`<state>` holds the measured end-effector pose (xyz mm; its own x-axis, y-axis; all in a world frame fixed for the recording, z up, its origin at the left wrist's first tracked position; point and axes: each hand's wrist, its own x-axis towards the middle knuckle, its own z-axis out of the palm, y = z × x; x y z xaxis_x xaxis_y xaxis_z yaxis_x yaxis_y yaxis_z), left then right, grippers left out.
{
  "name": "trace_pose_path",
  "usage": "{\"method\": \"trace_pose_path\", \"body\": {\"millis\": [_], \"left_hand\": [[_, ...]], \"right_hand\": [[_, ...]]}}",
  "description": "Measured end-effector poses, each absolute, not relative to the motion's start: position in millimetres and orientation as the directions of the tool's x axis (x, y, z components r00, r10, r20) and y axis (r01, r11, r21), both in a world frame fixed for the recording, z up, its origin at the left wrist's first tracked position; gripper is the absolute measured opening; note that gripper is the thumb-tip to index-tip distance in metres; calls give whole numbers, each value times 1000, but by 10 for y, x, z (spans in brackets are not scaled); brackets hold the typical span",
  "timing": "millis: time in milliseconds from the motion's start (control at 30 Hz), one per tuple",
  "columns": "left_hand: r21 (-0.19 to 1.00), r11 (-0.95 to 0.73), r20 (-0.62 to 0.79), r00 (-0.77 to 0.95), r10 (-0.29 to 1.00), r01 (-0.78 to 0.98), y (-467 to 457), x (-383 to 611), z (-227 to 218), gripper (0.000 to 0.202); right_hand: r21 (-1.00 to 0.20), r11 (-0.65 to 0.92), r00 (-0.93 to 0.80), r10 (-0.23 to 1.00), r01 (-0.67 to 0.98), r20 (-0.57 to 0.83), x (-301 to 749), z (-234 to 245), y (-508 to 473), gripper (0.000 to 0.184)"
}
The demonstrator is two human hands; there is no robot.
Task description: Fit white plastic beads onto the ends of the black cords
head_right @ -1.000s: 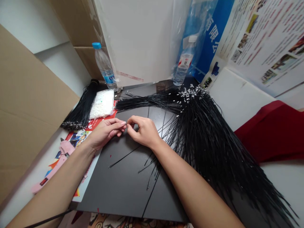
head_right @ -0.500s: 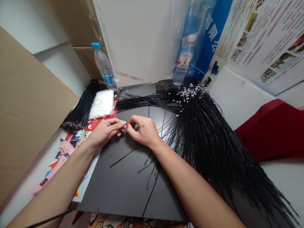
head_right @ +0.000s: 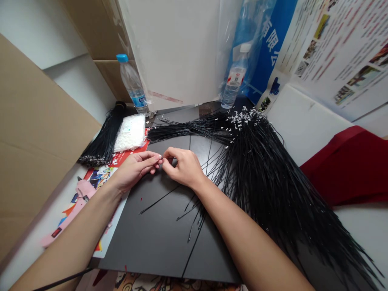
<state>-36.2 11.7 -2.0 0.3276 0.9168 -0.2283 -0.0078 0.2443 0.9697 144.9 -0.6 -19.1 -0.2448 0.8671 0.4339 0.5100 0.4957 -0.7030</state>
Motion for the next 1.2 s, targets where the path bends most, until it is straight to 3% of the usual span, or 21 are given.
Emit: {"method": "trace_pose_path", "body": {"millis": [267, 600, 1200], "left_hand": [[978, 211, -202, 316, 927, 8, 117, -369, -52, 31], [971, -74, 25, 212, 977, 227, 79, -296, -89, 22], [971, -89, 43, 203, 978, 221, 74, -259, -102, 23]], "right_hand": [[-707, 470, -225, 880, 528, 418, 1442, -202, 1, 11], [-717, 448, -206, 891, 533, 404, 1439, -207, 7, 11], [-800, 411, -236, 911, 437, 339, 1460, -121, -22, 13]]}}
